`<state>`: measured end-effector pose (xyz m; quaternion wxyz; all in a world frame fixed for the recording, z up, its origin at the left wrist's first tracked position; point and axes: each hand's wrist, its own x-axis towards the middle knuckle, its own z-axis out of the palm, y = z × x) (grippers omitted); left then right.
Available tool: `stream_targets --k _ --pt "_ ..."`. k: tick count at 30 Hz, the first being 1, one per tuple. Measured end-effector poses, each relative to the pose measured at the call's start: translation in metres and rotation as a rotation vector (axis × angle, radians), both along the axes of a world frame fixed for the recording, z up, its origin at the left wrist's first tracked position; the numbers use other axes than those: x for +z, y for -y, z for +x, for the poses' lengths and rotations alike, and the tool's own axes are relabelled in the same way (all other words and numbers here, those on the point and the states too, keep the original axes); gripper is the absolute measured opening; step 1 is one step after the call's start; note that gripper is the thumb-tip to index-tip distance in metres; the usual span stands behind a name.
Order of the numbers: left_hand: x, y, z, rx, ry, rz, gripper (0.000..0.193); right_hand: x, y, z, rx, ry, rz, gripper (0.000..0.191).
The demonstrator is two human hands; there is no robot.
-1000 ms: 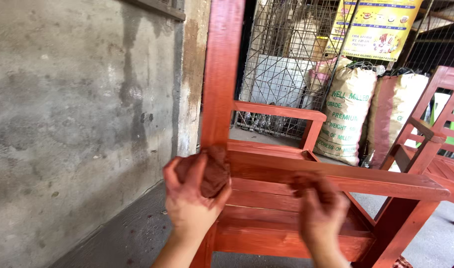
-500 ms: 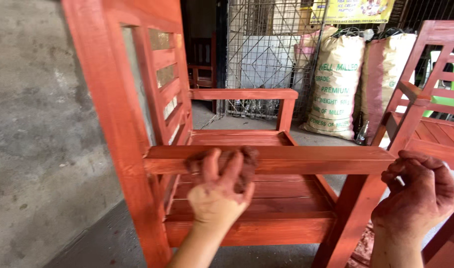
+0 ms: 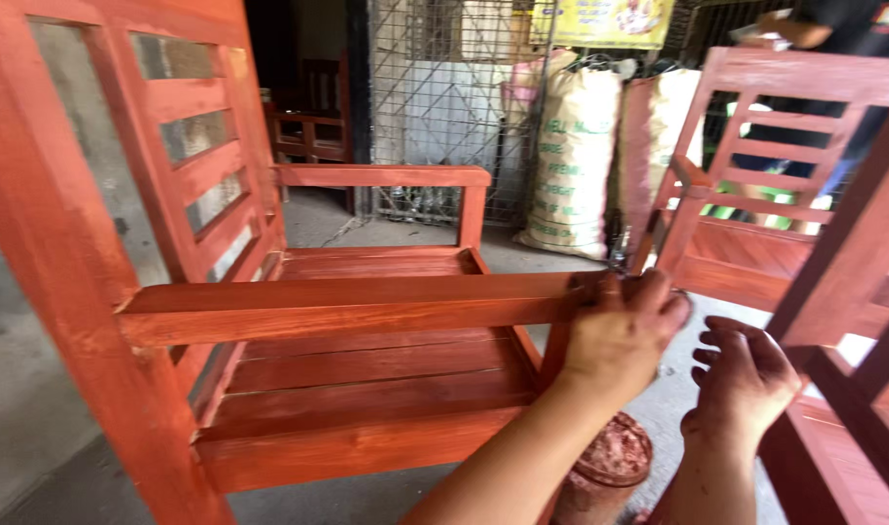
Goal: The person applies a reddish wood stain to wooden chairs using a cloth, wiping the stain across the seat slats, legs, armrests, and backrest rails. They hold each chair steady with one hand while rubbing the stain into the wood surfaces, working over different parts of the chair in turn.
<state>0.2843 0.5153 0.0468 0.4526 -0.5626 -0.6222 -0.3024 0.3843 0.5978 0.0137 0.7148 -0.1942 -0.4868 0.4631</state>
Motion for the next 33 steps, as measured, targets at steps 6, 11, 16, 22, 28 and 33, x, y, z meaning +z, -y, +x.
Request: stream_targets --k 6,11,16,22,28,33 --pt "0.017 -0.023 0.043 -0.373 0.442 -0.034 0.073 0.007 -0.002 0.035 0.198 -0.281 0.022 0.022" --pt "0.020 -0.007 0.043 -0.732 0.793 0.012 0.067 0.006 0.025 0.036 0.837 -0.291 0.084 0.063" --pt "0.063 0.048 0.006 -0.034 0.049 0.268 0.039 0.019 0.036 0.002 0.570 -0.204 0.061 0.061" --pt "0.059 0.202 -0.058 -0.128 0.232 0.197 0.030 0.007 0.094 -0.083 -0.243 0.026 0.431 0.044" --pt "0.033 0.368 -0.154 0.259 0.117 0.334 0.028 0.003 0.185 -0.163 -0.632 0.242 0.556 0.051" --pt "0.022 0.454 -0.202 0.373 0.161 0.459 0.021 0.005 0.267 -0.212 -0.662 0.251 0.497 0.045"
